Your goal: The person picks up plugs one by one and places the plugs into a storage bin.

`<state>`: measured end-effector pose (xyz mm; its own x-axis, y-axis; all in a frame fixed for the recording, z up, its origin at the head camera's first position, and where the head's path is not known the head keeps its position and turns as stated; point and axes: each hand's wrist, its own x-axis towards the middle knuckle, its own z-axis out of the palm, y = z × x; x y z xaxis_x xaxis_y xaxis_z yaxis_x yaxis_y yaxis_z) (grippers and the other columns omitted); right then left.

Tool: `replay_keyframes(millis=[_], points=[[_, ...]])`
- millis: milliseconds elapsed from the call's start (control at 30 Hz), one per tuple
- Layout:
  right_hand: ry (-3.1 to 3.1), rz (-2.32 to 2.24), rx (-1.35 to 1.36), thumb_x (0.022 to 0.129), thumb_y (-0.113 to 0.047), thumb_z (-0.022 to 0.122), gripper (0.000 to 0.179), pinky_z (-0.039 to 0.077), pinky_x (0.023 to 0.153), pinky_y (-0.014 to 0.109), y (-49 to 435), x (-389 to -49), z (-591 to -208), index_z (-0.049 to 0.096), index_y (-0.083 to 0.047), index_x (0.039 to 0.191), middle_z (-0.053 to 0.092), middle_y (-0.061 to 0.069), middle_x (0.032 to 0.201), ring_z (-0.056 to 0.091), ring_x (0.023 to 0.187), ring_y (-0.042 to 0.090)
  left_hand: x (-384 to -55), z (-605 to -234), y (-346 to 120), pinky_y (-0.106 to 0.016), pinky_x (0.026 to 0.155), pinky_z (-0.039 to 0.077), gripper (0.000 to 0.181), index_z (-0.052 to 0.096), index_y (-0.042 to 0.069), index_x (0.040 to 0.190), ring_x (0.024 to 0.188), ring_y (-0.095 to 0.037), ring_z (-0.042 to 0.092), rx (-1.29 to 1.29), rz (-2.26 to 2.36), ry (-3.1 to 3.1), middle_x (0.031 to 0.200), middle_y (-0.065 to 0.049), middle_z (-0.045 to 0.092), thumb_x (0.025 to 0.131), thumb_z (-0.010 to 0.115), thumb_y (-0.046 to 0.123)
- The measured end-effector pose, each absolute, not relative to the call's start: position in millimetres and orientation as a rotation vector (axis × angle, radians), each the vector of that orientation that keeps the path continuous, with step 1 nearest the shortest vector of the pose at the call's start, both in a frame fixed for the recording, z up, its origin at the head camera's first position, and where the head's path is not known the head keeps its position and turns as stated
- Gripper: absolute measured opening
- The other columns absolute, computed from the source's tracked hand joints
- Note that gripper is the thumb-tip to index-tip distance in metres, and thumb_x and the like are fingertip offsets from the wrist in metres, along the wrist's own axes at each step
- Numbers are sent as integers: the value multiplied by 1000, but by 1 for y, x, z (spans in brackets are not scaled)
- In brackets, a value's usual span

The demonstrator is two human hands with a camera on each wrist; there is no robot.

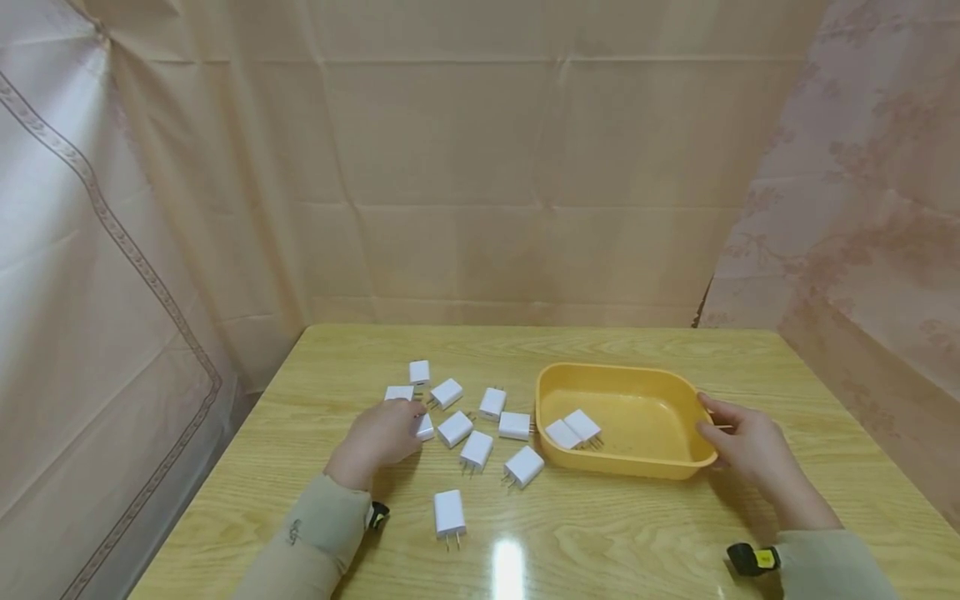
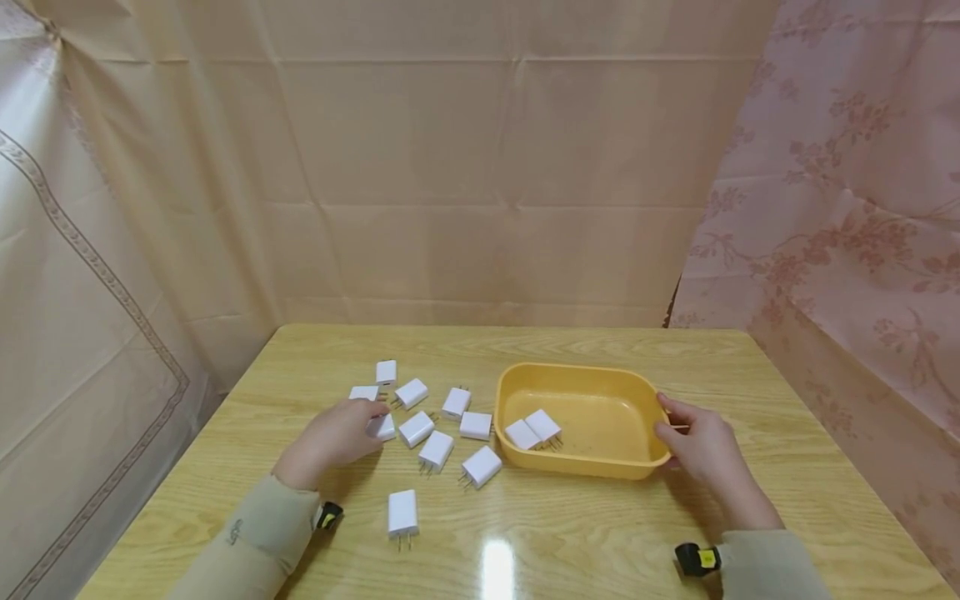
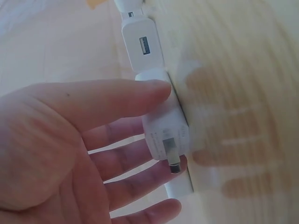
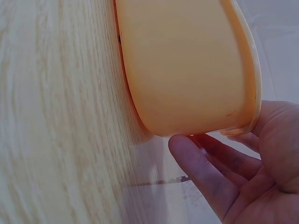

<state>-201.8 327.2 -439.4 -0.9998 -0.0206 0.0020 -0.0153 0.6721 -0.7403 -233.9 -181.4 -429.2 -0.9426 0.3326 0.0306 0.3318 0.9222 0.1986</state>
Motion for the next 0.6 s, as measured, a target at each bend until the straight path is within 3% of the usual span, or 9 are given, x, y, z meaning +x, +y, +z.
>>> replay_keyframes(millis=[600], points=[[2862,-1269,-27,103,-18,60,60,61,64,34,328,-203,-440,36,4,154,55,39,130,69,96,32,-237,-432,-182,-43,70,50,23,72,8,104,81,-19,58,506,293,3054,92,-4,66,81,74,6]])
